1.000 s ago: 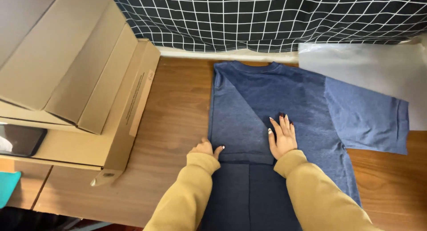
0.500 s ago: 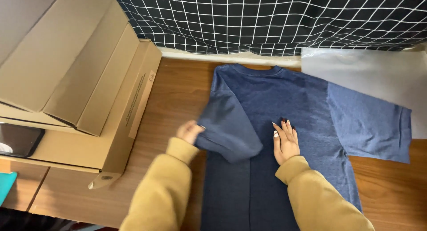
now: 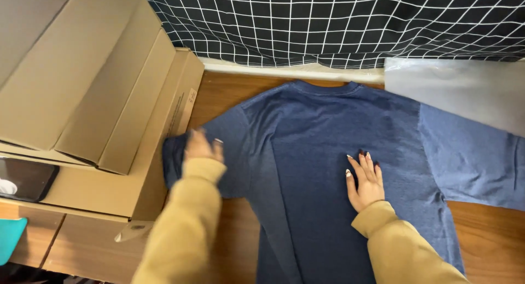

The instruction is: Folding a t-shirt, hanging it on a rack, and placing another t-shirt into a plastic shipping bag.

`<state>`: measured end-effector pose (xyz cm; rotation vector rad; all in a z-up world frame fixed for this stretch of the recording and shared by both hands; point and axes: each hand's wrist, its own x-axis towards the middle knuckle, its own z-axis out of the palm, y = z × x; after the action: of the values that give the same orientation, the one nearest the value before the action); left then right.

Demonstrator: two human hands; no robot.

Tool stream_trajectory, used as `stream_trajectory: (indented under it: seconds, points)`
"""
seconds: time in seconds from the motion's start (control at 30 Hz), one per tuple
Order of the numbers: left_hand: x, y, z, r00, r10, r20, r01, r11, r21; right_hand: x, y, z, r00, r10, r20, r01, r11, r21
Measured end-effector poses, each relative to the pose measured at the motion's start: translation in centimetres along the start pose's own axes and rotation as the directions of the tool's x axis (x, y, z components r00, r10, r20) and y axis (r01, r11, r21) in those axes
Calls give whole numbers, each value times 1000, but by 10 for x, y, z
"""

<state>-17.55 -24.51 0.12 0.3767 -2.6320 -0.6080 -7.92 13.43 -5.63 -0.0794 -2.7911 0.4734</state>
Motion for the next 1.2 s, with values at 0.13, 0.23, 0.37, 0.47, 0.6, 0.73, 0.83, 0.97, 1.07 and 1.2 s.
stream_trajectory:
  seconds: [0.13, 0.23, 0.37, 0.47, 0.6, 0.73, 0.83, 0.97, 1.07, 1.2]
  points:
    - [-45, 27, 31, 920, -240, 309, 96, 904, 416, 7, 2, -15, 989, 121, 84, -105, 979, -174]
    - [-54, 32, 29, 931, -246, 271, 82, 862, 501, 7, 21, -24, 936, 308, 168, -247, 918, -310]
    - [-38, -1, 57, 975, -74, 207, -24, 899, 437, 13, 18, -56, 887, 451, 101, -408, 866, -288]
    - [-26, -2, 45, 950, -42, 308, -84, 919, 386, 15, 27, -66, 850, 511, 130, -452, 833, -318]
    - [-6, -4, 33, 918, -1, 395, -128, 945, 300, 16, 40, -71, 842, 522, 136, -466, 831, -304]
    - [15, -21, 44, 911, 78, 405, -204, 938, 279, 15, 42, -73, 849, 503, 161, -434, 838, -331]
    - [30, -7, 27, 851, -2, 526, -180, 938, 295, 14, 42, -74, 853, 492, 175, -410, 838, -359]
    - [16, -16, 46, 916, 136, 377, -253, 926, 281, 13, 39, -80, 844, 492, 212, -406, 846, -346]
    - [-12, 0, 17, 938, 172, 301, -193, 980, 43, 14, 41, -82, 821, 517, 243, -444, 845, -297]
    - [-70, 6, -29, 974, 199, 112, -188, 977, -101, 1, 33, -96, 837, 493, 237, -490, 868, -75]
